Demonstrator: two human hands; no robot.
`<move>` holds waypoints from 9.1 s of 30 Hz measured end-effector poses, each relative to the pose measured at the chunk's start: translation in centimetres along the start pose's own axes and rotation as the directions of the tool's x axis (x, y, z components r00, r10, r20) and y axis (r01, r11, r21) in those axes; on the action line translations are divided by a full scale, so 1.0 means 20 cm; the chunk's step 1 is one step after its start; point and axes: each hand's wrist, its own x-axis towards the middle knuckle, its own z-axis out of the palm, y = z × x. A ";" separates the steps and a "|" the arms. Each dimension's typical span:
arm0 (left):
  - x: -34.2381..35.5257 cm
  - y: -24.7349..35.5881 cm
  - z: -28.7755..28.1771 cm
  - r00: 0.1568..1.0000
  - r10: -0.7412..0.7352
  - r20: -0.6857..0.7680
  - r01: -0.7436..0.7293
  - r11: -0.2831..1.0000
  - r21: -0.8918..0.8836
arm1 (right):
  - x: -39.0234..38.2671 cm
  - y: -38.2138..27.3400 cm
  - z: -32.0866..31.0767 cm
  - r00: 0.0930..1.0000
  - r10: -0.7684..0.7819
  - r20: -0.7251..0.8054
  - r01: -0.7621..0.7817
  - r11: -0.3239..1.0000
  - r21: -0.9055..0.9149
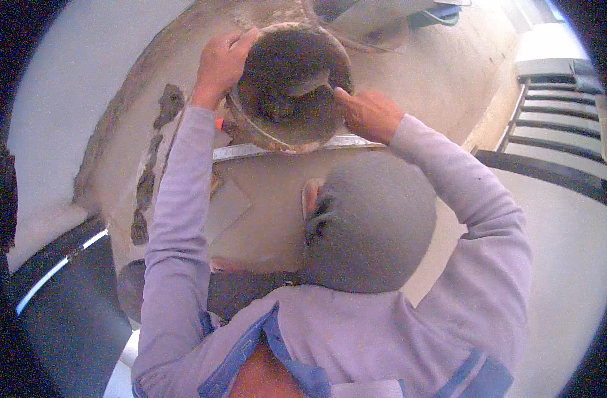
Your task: The person scoops cement from a bucket using a trowel and applies it to the floor along a linear path. They then use a straight edge to level the applied cement and a hammer to tap a wooden plank into place.
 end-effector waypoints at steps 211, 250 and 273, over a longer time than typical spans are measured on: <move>-0.62 -0.22 0.09 0.745 -0.589 -0.314 0.104 0.568 -0.816 | 1.08 -1.55 -0.30 0.875 -0.366 0.318 0.466 0.815 -0.345; -0.62 -0.19 0.30 0.828 -0.430 -0.360 0.047 0.693 -0.719 | 0.60 -1.10 -0.75 0.981 -0.015 0.195 -0.034 0.970 0.243; -0.57 -0.51 0.46 0.377 -0.772 -0.512 0.780 0.563 -0.274 | 0.17 -0.34 -0.82 0.988 -0.067 0.136 0.087 0.986 -0.144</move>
